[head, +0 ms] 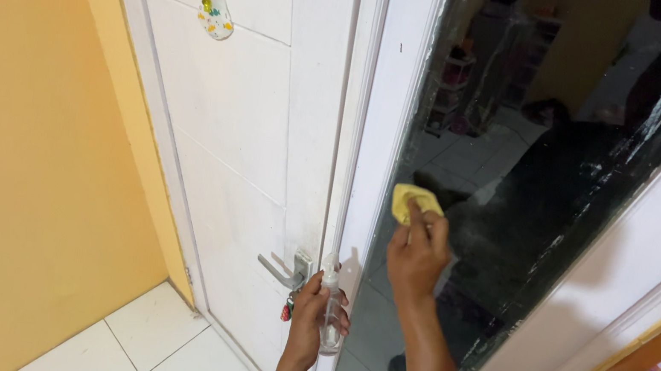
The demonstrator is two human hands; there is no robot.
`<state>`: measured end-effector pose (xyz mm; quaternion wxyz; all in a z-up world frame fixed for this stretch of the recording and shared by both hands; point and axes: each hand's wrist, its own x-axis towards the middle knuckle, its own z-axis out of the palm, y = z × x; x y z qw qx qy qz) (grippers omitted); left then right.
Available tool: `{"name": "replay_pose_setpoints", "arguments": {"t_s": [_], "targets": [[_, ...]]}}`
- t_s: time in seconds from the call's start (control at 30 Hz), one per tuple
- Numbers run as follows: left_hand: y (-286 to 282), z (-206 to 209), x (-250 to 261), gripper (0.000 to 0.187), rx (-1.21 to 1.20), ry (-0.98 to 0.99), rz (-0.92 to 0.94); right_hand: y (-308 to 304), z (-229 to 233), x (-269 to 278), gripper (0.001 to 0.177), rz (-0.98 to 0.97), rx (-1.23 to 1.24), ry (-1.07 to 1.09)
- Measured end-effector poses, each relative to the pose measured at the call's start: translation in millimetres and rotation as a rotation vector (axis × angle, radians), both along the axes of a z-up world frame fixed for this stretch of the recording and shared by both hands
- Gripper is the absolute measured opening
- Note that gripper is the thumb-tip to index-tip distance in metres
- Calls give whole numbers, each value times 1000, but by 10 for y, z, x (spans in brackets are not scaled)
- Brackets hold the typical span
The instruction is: The person sprays a cleaning solution onto a vertical mirror and wipes it with a yellow cloth. They repeatedly spray and wipe different sections of the mirror surface throughout the clip.
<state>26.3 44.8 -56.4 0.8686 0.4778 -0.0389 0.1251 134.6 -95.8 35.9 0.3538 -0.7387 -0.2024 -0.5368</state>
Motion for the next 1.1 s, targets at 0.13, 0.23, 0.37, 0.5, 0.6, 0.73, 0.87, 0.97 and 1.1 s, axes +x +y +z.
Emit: {"name": "replay_pose_setpoints", "arguments": {"t_s": [0.13, 0.23, 0.37, 0.5, 0.6, 0.73, 0.87, 0.97, 1.1], "targets": [[-61, -42, 28, 51, 8, -7, 14, 95, -820, -31, 33, 21, -71, 83], [-80, -59, 30, 54, 20, 33, 26, 101, -1633, -200, 48, 112, -102, 397], [-69, -68, 24, 56, 58, 97, 49, 67, -1921, -193, 39, 81, -145, 414], [-21, -198, 54, 55, 49, 69, 34, 72, -1348, -91, 35, 67, -30, 198], [14, -324, 91, 56, 69, 110, 38, 35, -762, -23, 34, -2, 29, 73], [-14, -443, 112, 55, 150, 56, 47, -18, -643, -65, 35, -19, 14, 42], [-127, -395, 62, 51, 183, 48, 51, -14, -1251, -208, 35, 19, -46, 141], [-218, -266, -9, 48, 287, 27, 61, -68, -1655, -304, 32, 18, -82, 316], [-332, -161, -128, 48, 314, 89, 40, -168, -1413, -331, 34, 35, -72, 202]]}}
